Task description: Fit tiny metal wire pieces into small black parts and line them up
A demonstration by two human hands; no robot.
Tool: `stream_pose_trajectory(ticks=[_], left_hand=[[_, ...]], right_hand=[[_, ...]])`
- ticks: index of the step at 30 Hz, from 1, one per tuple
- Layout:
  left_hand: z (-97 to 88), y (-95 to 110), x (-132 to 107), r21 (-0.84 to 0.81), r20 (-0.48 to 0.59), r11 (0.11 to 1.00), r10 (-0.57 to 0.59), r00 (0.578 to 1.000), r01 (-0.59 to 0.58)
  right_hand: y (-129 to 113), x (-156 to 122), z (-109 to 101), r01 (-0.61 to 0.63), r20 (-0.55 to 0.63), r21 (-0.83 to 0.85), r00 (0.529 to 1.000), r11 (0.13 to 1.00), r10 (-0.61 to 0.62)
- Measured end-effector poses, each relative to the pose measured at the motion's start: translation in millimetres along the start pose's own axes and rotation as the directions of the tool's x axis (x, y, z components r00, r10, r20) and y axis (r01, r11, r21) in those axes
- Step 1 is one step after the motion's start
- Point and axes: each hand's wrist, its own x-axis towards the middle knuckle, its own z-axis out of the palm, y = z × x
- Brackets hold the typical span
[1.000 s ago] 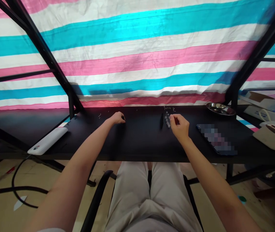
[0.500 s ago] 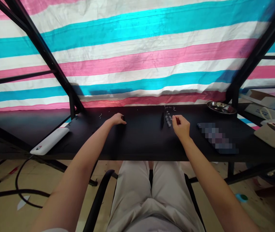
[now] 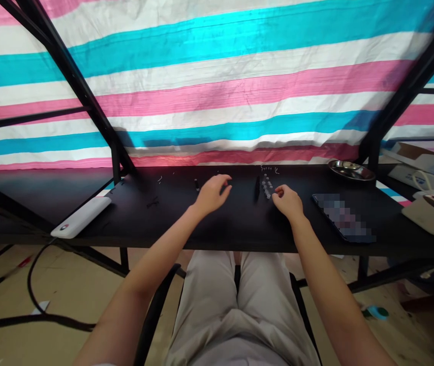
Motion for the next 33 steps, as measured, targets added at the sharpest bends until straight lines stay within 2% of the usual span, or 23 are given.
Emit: stream_pose_trajectory(ticks=[2,4,7,10,13,24,28,33], left_hand=[[18.3,17,3,0.007,0.09,0.993,0.12,0.989,-0.121],[35.2,28,6,0.046,0.186,0.982,0.17,0.968,-0.182],[54.1,37,10,0.137,0.29,0.976,0.122,0.949,-0.167],[65.2,41,12,0.236,0.338,0.961,0.057,0.94,-0.143],[71.6,42,12,0.287,0.367,0.943,0.056,0.928,-0.17],[78.8,30,23,0.202,0.236,0.95,0.187,0.954,-0.237],[74.4,18,20,0.106,0.156,0.977,0.169,0.973,-0.187],[61.1,-3,9,-0.048,0.014,0.996,0.073,0.997,-0.072]], right_hand=[[1,0,1,-0.013,0.082,-0.035,0.996,0.999,0.016],[0,0,2,-0.022,0.141,-0.063,0.99,0.998,0.031],[-2,-1,3,-0.015,0.193,-0.104,0.981,0.994,0.034],[-3,-1,3,0.013,0.214,-0.135,0.977,0.991,0.016],[-3,-2,4,0.044,0.219,-0.163,0.976,0.986,-0.007],[-1,-1,10,0.12,0.204,-0.248,0.976,0.961,-0.069],[-2,-1,12,0.127,0.21,-0.273,0.975,0.954,-0.07],[-4,-1,12,0.117,0.208,-0.285,0.976,0.952,-0.057]])
